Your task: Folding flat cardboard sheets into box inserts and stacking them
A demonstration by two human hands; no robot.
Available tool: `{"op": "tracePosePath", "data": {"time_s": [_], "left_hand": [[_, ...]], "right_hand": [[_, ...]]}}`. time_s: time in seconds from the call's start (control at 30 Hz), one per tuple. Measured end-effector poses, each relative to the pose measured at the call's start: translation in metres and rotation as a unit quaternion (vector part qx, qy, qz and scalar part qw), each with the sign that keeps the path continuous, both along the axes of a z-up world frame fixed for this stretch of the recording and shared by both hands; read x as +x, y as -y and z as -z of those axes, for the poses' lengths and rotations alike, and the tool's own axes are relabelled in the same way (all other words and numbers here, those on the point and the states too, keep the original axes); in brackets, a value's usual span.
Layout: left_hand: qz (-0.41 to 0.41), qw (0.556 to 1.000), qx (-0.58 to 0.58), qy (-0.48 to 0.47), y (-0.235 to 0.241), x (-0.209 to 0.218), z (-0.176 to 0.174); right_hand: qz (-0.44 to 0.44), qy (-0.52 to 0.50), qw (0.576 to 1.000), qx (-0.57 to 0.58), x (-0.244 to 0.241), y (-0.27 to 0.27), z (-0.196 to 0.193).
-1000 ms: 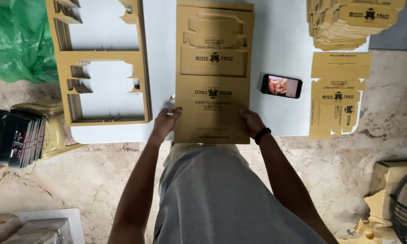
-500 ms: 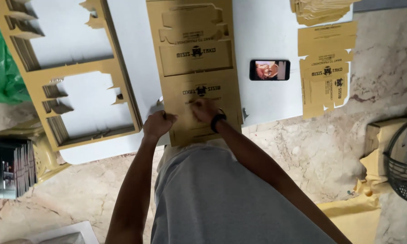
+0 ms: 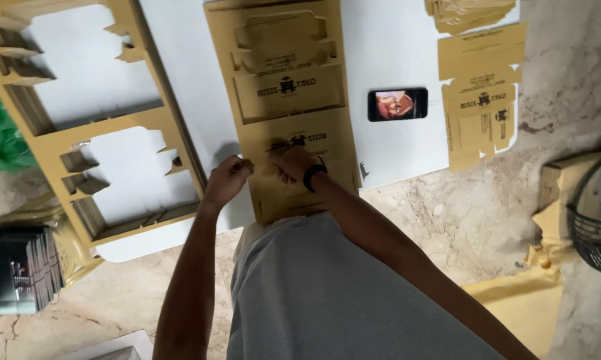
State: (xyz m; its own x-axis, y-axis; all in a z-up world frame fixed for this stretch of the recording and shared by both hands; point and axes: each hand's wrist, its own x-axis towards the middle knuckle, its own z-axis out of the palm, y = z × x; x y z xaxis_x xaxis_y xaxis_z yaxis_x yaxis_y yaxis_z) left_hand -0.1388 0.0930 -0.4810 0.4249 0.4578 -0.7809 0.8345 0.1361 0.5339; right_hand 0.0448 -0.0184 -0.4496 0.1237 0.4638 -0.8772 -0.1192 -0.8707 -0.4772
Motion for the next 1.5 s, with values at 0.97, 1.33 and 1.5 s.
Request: {"op": "tracePosePath", "data": {"time_s": [0.97,1.33,1.5], "left_hand": [[0.16,0.98,0.101,-0.062,-0.025,0.045,0.005],[0.295,0.926,0.234,-0.031,-0.031,0.053,-0.059],[0.019,0.998,-0.064,0.014,-0.055,0.056,-0.042]], "right_hand": [[0.075,-0.012,0.992,-0.096,0.008,-0.042,-0.037],[0.045,0.009,0.994,-0.097,0.001,-0.029,-0.002],[0.113,0.01,0.989,-0.1,0.003,-0.031,-0.01]]}}
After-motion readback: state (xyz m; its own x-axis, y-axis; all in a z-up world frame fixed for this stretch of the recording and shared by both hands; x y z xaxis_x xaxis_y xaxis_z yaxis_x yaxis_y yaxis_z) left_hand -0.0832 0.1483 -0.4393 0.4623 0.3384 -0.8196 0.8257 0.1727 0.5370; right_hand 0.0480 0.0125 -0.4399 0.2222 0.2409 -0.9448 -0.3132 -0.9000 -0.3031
